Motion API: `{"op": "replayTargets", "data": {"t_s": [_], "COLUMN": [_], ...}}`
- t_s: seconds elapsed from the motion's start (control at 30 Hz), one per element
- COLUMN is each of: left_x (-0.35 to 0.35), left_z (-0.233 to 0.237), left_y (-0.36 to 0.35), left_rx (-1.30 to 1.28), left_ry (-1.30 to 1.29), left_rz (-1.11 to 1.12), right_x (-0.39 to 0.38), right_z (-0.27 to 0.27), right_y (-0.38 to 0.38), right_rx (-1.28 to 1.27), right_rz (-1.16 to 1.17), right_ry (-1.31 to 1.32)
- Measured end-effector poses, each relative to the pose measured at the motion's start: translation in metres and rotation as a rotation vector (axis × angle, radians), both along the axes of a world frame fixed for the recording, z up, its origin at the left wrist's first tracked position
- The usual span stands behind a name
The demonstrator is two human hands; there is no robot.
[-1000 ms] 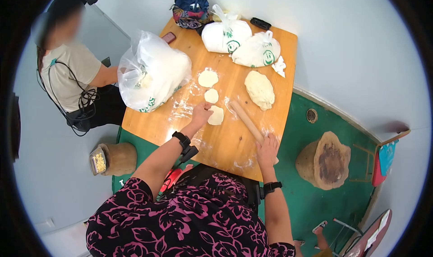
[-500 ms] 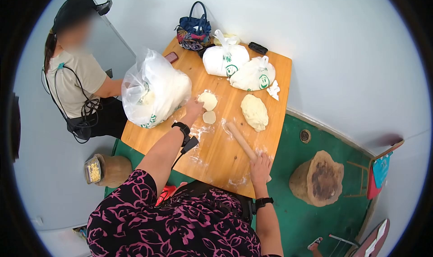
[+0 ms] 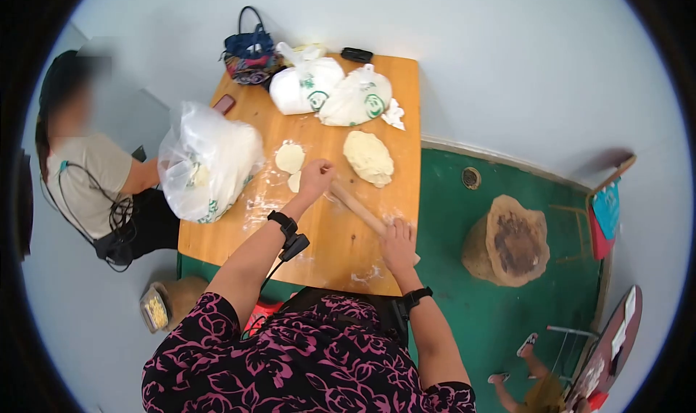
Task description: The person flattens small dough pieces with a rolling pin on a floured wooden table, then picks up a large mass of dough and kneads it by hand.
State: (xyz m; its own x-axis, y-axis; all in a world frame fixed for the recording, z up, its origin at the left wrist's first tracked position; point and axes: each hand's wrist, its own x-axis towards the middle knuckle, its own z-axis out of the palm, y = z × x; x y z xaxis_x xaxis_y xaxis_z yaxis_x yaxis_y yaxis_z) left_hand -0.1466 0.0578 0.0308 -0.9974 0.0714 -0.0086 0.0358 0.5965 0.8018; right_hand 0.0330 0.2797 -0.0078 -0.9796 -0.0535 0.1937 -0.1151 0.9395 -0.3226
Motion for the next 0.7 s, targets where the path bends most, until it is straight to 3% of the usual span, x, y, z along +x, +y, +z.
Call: {"op": "replayTargets", "data": {"t_s": [0.17, 0.27, 0.33, 0.43, 0.53, 0.7], "left_x": [0.002, -0.005, -0.012, -0.016, -0.02, -0.019], "left_z": [0.022, 0.022, 0.021, 0.022, 0.023, 0.025], "left_y": [0.063, 0.088, 0.097, 0.096, 0.086, 0.08], "left_rx": [-0.283, -0.558, -0.615, -0.703, -0.718, -0.717], "left_ry": [0.233, 0.178, 0.103, 0.051, 0.033, 0.017], "left_rz": [-0.34, -0.544, -0.539, -0.561, -0.608, -0.623], "right_x": [0.003, 0.005, 0.0, -0.029, -0.063, -0.13], "right_z": [-0.004, -0.003, 0.007, 0.017, 0.036, 0.039], "right_y": [0.009, 0.015, 0.02, 0.032, 0.036, 0.006], "right_rx": [-0.042, -0.103, -0.157, -0.204, -0.369, -0.365], "right_rz": [0.071, 0.101, 0.137, 0.081, -0.032, -0.036], "right_ry": [-0.013, -0.029, 0.041, -0.385, -0.324, 0.121]}}
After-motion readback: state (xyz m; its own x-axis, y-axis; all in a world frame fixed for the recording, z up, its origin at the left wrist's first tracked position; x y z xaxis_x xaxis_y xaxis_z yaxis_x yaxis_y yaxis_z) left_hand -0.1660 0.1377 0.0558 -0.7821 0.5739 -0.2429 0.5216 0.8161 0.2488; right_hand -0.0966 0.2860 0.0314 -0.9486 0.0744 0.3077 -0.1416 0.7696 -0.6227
